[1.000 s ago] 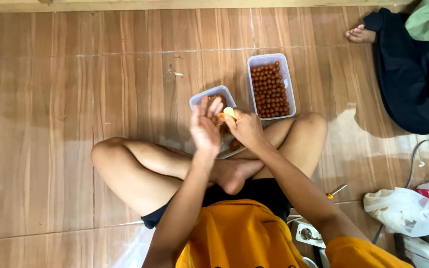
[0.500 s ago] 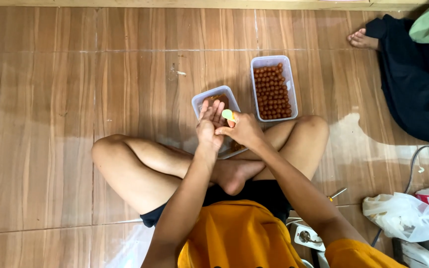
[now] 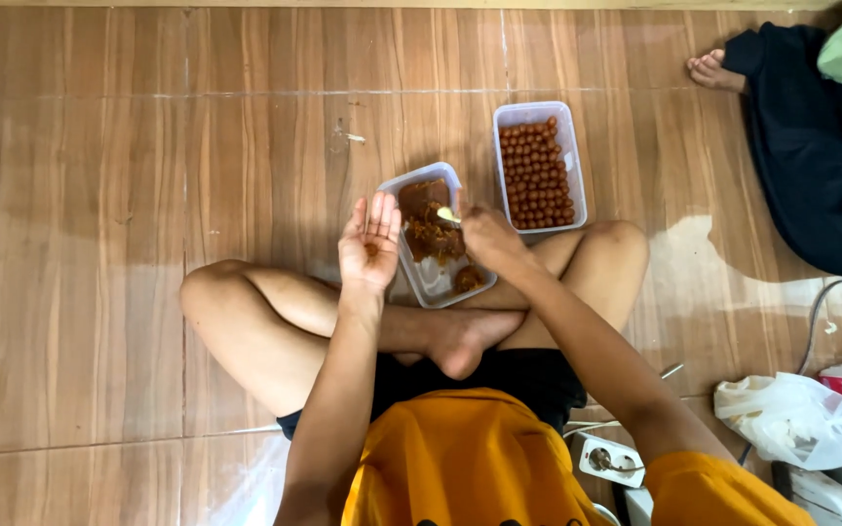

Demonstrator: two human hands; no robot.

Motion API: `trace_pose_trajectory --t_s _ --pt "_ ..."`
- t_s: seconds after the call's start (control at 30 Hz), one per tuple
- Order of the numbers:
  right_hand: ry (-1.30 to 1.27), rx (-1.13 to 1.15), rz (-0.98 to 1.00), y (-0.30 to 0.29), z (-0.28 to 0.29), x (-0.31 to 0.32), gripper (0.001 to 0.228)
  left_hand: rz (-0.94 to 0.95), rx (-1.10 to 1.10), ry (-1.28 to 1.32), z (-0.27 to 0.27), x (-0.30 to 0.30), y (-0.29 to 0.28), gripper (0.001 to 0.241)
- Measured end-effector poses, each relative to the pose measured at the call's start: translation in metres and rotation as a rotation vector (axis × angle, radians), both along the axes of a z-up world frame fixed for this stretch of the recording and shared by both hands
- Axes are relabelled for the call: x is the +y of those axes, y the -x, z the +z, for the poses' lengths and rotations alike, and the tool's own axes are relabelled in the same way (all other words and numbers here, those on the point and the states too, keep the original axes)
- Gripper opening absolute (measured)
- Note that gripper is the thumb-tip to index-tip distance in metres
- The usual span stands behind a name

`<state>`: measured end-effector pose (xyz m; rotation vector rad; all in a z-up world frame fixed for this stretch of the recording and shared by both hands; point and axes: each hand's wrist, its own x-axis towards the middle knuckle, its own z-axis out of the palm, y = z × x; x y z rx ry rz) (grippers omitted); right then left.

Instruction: The person shapes small balls from dough and places them into a plastic container.

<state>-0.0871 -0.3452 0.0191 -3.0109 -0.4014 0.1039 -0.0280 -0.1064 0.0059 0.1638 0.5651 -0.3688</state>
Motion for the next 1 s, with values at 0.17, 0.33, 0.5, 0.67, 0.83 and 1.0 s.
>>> trace_pose_trajectory --t_s 0.17,0.33,0.5,0.67,0.83,1.0 --pt "-0.015 0.082 -0.105 -0.007 0.007 0.028 0.043 -0.018 -0.008 0.012 -0.002 0.002 0.008 0.021" --pt "0.143 0.113 -0.005 -0.007 0.003 0.025 0.046 -0.027 -0.032 -0.028 0.006 0.003 0.014 0.027" --pt "-0.269 -0.216 0.012 0.008 0.038 0.028 0.047 0.076 -0.349 -0.019 0.044 -0.003 0.024 0.047" --pt "-0.511 -0.280 -0.007 0.031 0.108 0.061 0.050 0.011 -0.524 -0.114 0.075 -0.022 0.028 0.056" --pt "-0.501 -0.334 0.027 0.037 0.131 0.072 0.062 -0.003 -0.683 -0.350 0.097 -0.037 0.031 0.062" --pt "-0.289 -0.303 0.066 0.042 0.139 0.080 0.073 0.027 -0.587 -0.308 0.097 -0.044 0.029 0.063"
